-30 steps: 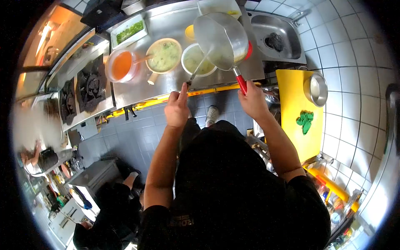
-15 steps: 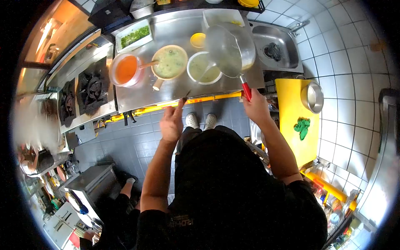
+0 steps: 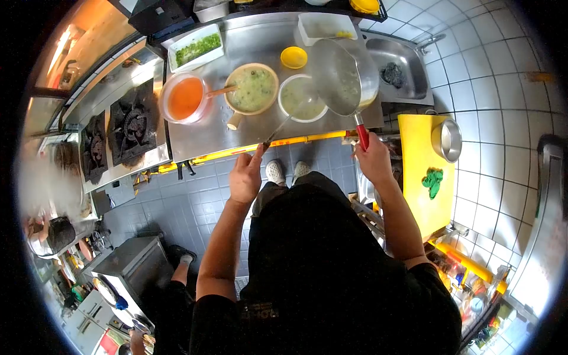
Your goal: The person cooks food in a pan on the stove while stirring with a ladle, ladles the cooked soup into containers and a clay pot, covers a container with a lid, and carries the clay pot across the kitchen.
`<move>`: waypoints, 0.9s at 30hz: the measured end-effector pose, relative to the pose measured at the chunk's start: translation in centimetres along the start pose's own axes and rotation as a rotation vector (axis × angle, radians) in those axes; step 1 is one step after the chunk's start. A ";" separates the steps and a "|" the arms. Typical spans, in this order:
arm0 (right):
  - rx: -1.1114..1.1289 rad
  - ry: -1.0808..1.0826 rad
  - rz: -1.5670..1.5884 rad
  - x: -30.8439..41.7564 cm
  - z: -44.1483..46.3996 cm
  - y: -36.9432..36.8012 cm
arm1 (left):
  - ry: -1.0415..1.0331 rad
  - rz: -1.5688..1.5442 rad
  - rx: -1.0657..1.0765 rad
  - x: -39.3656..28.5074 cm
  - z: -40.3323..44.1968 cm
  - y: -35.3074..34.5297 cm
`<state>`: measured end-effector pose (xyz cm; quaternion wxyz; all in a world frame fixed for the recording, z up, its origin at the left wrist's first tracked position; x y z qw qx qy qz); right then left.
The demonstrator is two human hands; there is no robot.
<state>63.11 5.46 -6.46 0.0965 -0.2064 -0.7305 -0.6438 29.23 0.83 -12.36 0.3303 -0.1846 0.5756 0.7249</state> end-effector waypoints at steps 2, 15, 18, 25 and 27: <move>-0.001 -0.028 0.006 -0.6 0.2 -0.6 | 0.004 0.036 -0.001 -0.5 0.4 0.7; 0.444 -0.336 0.834 -2.7 2.2 -0.8 | 0.461 -0.835 0.172 -6.1 7.0 -3.4; 0.525 -0.352 0.935 -4.2 3.6 -0.2 | 0.694 -1.009 0.251 -8.7 9.9 -5.4; 0.453 -0.504 1.234 -11.0 8.9 1.9 | 0.708 -1.117 0.495 -18.9 20.8 -13.4; 0.401 -0.526 1.315 -13.4 11.0 2.6 | 0.305 -0.932 0.478 -20.5 22.9 -17.9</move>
Point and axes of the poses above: each hand's wrist, its own z-axis towards the middle knuckle, its own y-axis out of the back of the hand, x = y × z, the point moved 6 cm from there along z, towards the middle knuckle, and after that the axes turned 8 degrees about -z, right-handed, at the moved point
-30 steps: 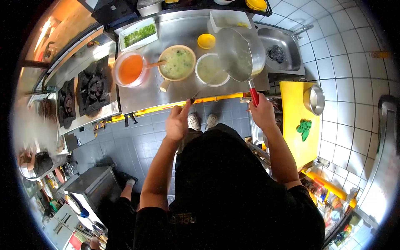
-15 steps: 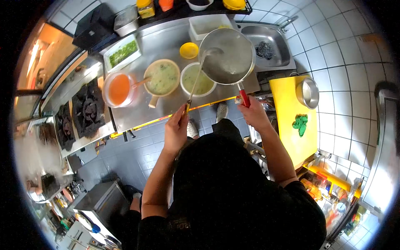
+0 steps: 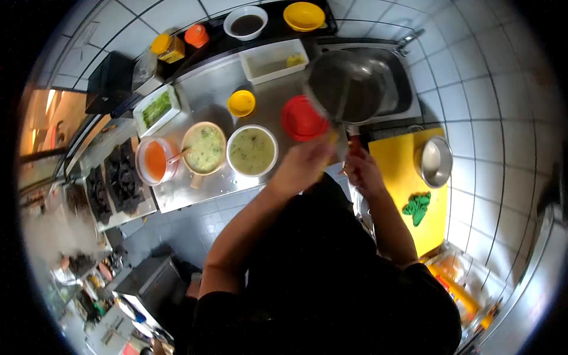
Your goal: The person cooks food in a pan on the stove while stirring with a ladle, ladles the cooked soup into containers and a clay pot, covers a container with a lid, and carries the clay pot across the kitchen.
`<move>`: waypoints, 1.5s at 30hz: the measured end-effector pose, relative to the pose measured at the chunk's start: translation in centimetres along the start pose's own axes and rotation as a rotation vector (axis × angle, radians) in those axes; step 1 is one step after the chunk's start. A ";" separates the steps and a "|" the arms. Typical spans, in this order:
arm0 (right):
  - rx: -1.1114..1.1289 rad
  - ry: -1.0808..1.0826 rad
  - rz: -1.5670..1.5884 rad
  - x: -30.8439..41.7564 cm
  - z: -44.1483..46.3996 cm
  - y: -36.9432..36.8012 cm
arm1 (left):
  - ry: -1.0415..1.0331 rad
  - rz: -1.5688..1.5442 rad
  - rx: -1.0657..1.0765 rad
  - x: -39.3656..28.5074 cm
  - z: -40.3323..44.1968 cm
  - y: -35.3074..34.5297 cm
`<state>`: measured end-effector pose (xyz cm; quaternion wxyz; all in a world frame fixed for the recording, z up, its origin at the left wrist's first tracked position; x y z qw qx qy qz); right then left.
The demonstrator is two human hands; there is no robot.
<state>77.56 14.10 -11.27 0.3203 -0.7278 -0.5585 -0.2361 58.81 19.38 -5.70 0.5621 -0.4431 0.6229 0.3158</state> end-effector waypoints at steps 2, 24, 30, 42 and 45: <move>0.013 0.048 0.061 1.5 2.6 3.4 | -0.197 0.275 -0.044 -4.1 1.8 -1.9; -0.164 -0.126 -0.090 2.1 28.9 14.2 | 0.578 1.193 -0.521 13.5 13.5 22.6; -0.450 0.053 -1.093 6.5 26.2 19.8 | 0.585 1.285 -0.479 8.5 14.4 17.1; -0.846 0.601 -1.279 25.9 37.7 33.5 | 0.108 0.950 -0.056 3.5 28.2 -10.3; -0.604 0.491 -1.461 29.5 39.2 34.4 | -0.173 0.931 -0.134 0.8 26.9 -11.4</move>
Point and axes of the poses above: each hand's wrist, its own z-axis towards the middle knuckle, its own y-axis out of the back of the hand, x = y × z, the point moved 6 cm from there along z, towards the middle knuckle, and after that the axes turned 8 degrees about -z, right-handed, at the moved point
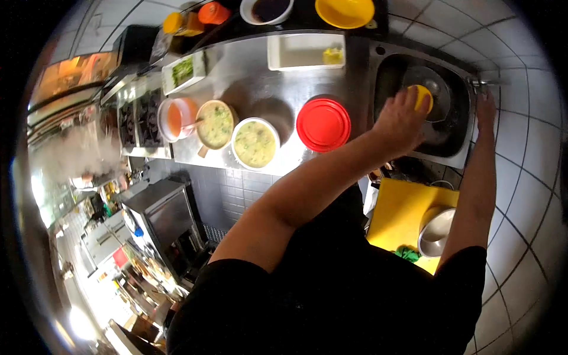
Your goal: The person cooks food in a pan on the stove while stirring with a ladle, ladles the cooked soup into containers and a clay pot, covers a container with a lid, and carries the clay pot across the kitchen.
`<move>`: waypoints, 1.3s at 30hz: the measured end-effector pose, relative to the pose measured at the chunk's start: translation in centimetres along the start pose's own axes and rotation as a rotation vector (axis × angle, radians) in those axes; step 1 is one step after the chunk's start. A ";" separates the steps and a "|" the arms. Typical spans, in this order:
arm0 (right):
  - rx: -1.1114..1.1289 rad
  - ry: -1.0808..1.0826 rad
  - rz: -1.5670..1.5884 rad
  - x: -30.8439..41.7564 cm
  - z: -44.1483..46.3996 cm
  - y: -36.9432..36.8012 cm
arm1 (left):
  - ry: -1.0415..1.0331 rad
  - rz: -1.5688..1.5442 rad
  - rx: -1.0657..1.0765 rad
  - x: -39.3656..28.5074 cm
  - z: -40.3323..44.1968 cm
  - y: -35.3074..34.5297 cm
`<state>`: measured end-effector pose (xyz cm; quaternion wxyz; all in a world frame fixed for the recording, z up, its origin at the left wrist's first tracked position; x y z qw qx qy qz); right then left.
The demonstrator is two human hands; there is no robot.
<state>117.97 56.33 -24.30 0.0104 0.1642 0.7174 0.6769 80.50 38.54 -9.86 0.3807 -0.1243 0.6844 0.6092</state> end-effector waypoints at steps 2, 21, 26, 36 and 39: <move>0.112 -0.120 0.317 1.3 -1.7 1.2 | -0.075 -0.069 0.013 -0.9 -2.0 0.9; 0.182 0.407 0.131 29.7 -31.4 -5.2 | 0.690 -0.151 -0.569 18.2 -39.7 14.1; 0.250 0.288 0.083 34.0 -34.2 -7.4 | 0.417 -0.191 -0.468 16.1 -36.3 15.9; 0.629 -0.021 0.707 37.7 -40.0 3.6 | -0.143 -0.131 -0.148 10.1 -31.3 15.6; 0.642 -0.005 0.851 41.5 -42.9 5.4 | -0.143 -0.205 -0.118 10.0 -31.6 15.3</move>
Point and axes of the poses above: each hand's wrist, its own z-axis towards the middle knuckle, its own y-axis out of the back of the hand, x = y × z, the point moved 6 cm from there along z, towards the middle knuckle, and after that the axes turned 8 degrees about -z, right-handed, at the moved point
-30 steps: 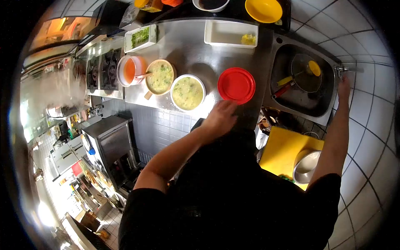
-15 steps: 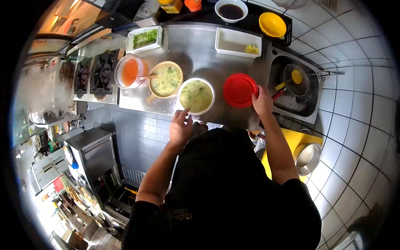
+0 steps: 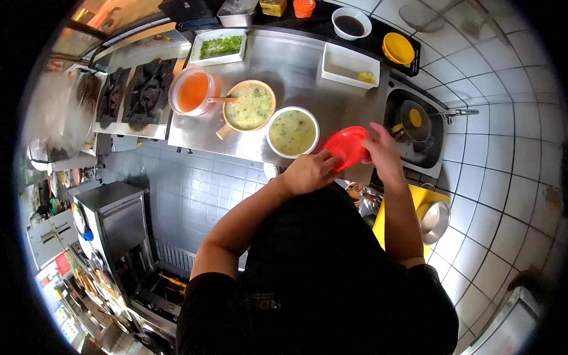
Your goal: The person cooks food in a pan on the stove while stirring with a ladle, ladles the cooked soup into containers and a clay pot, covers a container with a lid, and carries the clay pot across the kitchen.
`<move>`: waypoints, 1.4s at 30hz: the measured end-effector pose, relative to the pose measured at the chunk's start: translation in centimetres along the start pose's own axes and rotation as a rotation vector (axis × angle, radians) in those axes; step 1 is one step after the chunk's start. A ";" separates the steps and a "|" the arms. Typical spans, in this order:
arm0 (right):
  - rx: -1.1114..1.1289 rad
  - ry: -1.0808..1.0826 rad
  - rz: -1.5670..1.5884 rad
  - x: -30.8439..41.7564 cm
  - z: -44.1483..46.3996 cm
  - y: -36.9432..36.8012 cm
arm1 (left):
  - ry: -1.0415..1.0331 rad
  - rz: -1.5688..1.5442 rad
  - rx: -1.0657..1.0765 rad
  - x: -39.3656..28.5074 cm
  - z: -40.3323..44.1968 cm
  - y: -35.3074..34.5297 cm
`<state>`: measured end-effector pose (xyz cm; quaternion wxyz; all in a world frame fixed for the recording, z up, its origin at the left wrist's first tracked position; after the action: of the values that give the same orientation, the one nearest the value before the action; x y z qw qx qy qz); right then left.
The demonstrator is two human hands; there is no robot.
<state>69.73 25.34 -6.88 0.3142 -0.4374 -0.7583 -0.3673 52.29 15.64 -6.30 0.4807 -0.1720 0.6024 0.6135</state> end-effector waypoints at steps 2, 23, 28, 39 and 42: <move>0.056 0.010 0.106 0.7 -0.1 -1.7 | -0.002 0.004 -0.031 0.9 -1.1 -0.3; 0.207 0.116 -0.124 -7.7 10.3 -11.2 | 0.790 -1.232 -0.863 12.7 -9.2 -0.6; 0.177 0.198 -0.141 -8.8 12.4 -12.2 | 0.864 -1.094 -0.819 12.8 -9.1 -1.3; 0.122 0.212 -0.174 -9.4 13.2 -12.6 | 1.175 -0.648 -0.841 12.2 -11.8 -0.5; 0.120 0.237 -0.156 -8.8 11.7 -12.4 | 0.985 -0.965 -0.875 16.4 -13.2 -3.6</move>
<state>60.49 26.97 -23.66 0.3976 -0.3112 -0.7683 -0.3934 42.48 9.34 -24.21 0.2612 -0.8346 0.3102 0.3727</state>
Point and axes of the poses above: each hand's wrist, its own z-axis towards the middle knuckle, its own y-axis out of the back of the hand, x = y × z, the point moved 6 cm from there along z, towards the middle knuckle, and after that the axes turned 8 degrees about -z, right-handed, at the moved point
